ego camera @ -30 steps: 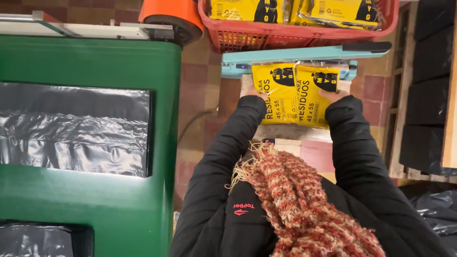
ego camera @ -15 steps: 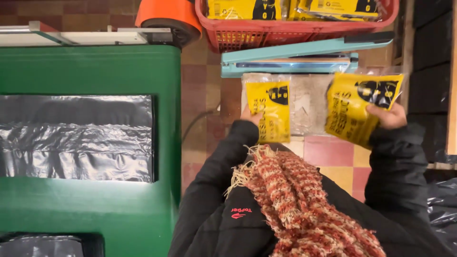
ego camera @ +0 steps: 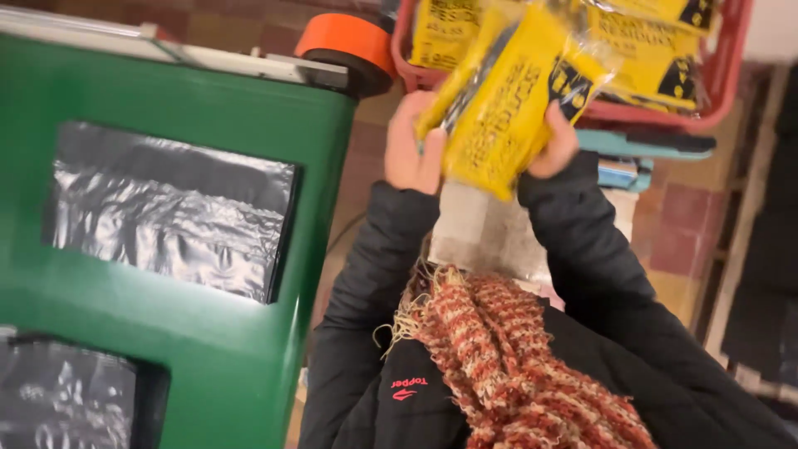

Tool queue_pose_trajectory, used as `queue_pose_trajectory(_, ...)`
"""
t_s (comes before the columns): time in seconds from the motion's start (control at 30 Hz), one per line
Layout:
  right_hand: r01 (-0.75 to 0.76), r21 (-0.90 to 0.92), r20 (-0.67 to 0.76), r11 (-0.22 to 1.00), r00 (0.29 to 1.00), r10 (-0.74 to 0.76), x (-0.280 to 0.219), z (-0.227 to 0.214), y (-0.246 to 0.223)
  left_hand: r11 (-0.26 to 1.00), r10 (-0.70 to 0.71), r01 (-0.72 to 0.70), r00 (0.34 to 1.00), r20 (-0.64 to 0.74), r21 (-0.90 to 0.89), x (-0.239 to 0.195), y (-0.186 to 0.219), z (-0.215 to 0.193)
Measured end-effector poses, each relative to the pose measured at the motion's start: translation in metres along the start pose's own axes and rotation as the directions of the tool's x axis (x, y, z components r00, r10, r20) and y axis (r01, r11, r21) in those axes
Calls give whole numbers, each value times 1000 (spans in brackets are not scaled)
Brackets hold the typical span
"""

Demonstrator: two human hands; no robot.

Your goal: Folding black plastic garbage bags and inserting them into yellow retail packaging at a factory workstation.

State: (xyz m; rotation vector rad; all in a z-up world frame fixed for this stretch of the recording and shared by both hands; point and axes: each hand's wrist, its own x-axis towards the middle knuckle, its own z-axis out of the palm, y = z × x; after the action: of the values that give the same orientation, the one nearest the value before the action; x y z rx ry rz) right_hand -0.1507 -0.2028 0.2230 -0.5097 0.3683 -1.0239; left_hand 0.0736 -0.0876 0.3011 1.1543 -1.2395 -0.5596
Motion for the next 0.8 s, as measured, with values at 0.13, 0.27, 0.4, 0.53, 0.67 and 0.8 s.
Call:
queue_pose_trajectory(0.13,78,86,166,993,982,-92,135,-38,26,976,-62,100,979,-194,193,-24,38,-43)
queue_pose_trajectory(0.27,52,229,-74,972,997,-36,241,-145,72,924,-294,348,912,-286,159,-93,13,-74)
queue_pose_trajectory(0.4,-170,175,-177,970,964,201,191,-109,91,706,-331,517,845,-421,483,-185,-14,-128)
queue_pose_trajectory(0.53,-359,-289,175,887,891,418,70,33,142,333,-64,475,873,-483,815,-259,-29,-183)
queue_pose_trajectory(0.67,-157,-701,328,696,795,510,91,82,290,113,-36,526,850,-525,843,-263,-33,-225)
queue_pose_trajectory(0.8,509,-860,489,32,807,329,133,151,380,97,-213,594,796,-566,799,-264,-45,-264)
